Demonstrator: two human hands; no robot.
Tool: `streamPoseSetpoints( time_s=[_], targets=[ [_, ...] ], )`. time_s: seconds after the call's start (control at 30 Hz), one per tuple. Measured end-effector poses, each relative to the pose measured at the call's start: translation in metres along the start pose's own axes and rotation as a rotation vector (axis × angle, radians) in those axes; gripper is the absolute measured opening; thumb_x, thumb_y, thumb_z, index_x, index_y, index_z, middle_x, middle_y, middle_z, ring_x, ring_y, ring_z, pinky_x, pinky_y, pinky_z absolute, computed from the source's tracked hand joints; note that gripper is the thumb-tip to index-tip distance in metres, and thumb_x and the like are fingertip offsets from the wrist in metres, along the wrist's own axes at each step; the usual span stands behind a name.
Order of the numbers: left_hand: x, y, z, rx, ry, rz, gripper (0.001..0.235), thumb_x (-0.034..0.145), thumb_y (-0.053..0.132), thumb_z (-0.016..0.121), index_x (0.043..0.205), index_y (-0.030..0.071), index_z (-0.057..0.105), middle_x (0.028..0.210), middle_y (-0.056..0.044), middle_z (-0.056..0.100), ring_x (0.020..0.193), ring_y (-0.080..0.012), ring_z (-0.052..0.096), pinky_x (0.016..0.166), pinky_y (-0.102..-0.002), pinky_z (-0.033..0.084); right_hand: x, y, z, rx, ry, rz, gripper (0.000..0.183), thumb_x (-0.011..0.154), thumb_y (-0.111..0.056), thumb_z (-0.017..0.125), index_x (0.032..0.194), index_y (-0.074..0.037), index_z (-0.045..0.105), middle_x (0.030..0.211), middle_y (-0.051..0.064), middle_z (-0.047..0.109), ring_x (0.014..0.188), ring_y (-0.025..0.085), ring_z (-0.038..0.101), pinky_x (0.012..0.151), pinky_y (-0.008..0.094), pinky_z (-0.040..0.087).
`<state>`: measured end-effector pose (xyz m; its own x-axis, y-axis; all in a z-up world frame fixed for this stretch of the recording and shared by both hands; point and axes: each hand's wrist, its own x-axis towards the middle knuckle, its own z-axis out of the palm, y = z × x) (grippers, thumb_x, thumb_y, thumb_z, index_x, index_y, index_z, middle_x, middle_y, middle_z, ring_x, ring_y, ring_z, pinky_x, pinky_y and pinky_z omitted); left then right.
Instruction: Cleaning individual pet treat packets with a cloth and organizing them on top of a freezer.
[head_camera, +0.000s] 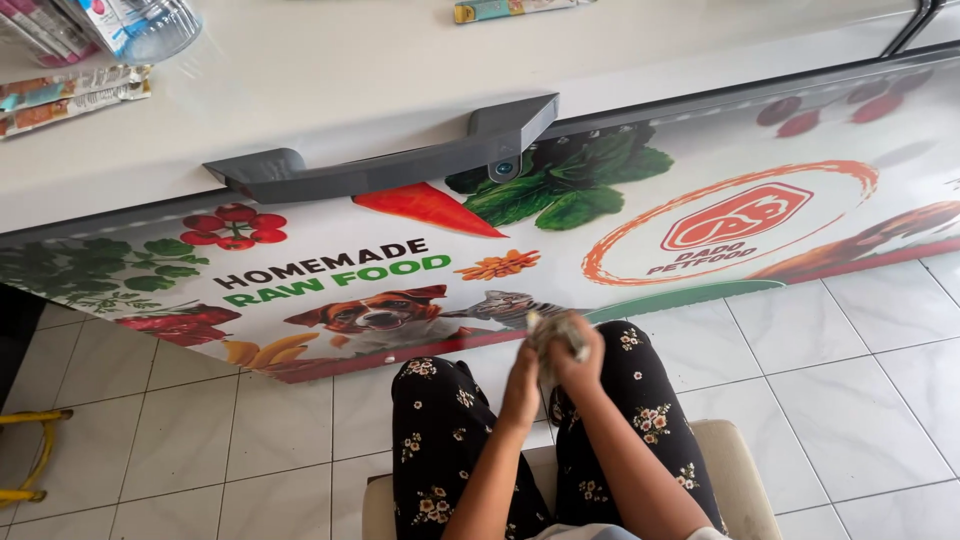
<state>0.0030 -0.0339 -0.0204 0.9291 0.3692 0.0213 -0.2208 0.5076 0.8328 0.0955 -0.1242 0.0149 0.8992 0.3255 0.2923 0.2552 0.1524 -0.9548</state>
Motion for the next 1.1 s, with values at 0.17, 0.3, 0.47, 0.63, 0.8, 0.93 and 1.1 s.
streamPoseSetpoints(
  time_s=[0.17, 0.3, 0.47, 0.63, 0.8, 0.93, 1.1],
  targets=[
    [0.000, -0.055, -0.015, 0.163, 0.038, -0.038, 0.061, 0.113, 0.047, 0.043, 0.158, 0.004, 0.047, 0.128, -0.009, 0.042, 0.112, -0.0229, 0.038, 0.093, -0.037, 0.033, 0.006, -0.037, -0.023, 0.401, 0.344, 0.054, 0.015, 0.085, -0.008, 0.064, 0.098, 0.000, 0.064, 0.090, 0.007, 0.068, 0.080, 0.016, 0.064, 0.078, 0.031, 0.054],
    [0.016, -0.062, -0.036, 0.136, 0.097, -0.106, 0.051, 0.110, 0.037, 0.055, 0.141, -0.003, 0.055, 0.112, -0.006, 0.055, 0.099, -0.0186, 0.052, 0.085, -0.034, 0.046, -0.015, -0.030, -0.011, -0.025, -0.161, -0.194, 0.028, 0.068, -0.007, 0.058, 0.094, 0.000, 0.066, 0.087, 0.006, 0.067, 0.077, 0.014, 0.064, 0.071, 0.029, 0.054],
    [-0.004, -0.044, -0.026, 0.195, -0.134, -0.132, 0.051, 0.103, 0.039, 0.053, 0.135, 0.000, 0.061, 0.120, 0.001, 0.070, 0.109, -0.0075, 0.064, 0.096, -0.026, 0.050, 0.011, 0.005, -0.024, -0.157, 0.243, 0.018, 0.013, 0.083, -0.011, 0.059, 0.090, -0.002, 0.066, 0.081, 0.009, 0.069, 0.070, 0.019, 0.062, 0.066, 0.034, 0.053],
    [0.001, -0.039, -0.026, -0.048, 0.069, -0.135, 0.051, 0.105, 0.043, 0.054, 0.136, 0.004, 0.056, 0.105, -0.002, 0.060, 0.084, -0.0109, 0.054, 0.073, -0.028, 0.045, -0.003, 0.022, -0.024, -0.014, -0.220, -0.335, 0.018, 0.073, -0.008, 0.062, 0.089, -0.005, 0.069, 0.093, 0.010, 0.071, 0.089, 0.021, 0.069, 0.085, 0.034, 0.056],
    [-0.004, 0.017, 0.002, 0.078, 0.057, -0.261, 0.044, 0.101, 0.047, 0.047, 0.125, 0.013, 0.061, 0.103, 0.005, 0.068, 0.090, -0.0045, 0.063, 0.079, -0.022, 0.051, 0.005, -0.014, -0.007, -0.145, 0.014, -0.159, 0.018, 0.076, -0.005, 0.063, 0.093, 0.001, 0.065, 0.087, 0.010, 0.069, 0.076, 0.020, 0.066, 0.070, 0.032, 0.054],
    [-0.013, -0.030, -0.023, 0.035, 0.039, -0.235, 0.045, 0.113, 0.049, 0.046, 0.117, 0.007, 0.062, 0.088, 0.000, 0.057, 0.070, -0.0092, 0.049, 0.059, -0.025, 0.039, 0.014, -0.100, 0.001, 0.591, 0.375, 0.094, 0.014, 0.079, -0.004, 0.059, 0.091, -0.010, 0.063, 0.087, 0.005, 0.067, 0.075, 0.018, 0.067, 0.068, 0.035, 0.059],
    [0.002, 0.039, -0.001, -0.248, 0.327, -0.080, 0.044, 0.104, 0.049, 0.046, 0.131, 0.016, 0.058, 0.093, 0.004, 0.056, 0.077, -0.0068, 0.050, 0.068, -0.023, 0.042, -0.034, -0.027, 0.013, 0.080, -0.322, -0.067, 0.017, 0.067, -0.008, 0.064, 0.082, -0.001, 0.064, 0.085, 0.009, 0.065, 0.076, 0.019, 0.063, 0.069, 0.032, 0.052]
  ],
)
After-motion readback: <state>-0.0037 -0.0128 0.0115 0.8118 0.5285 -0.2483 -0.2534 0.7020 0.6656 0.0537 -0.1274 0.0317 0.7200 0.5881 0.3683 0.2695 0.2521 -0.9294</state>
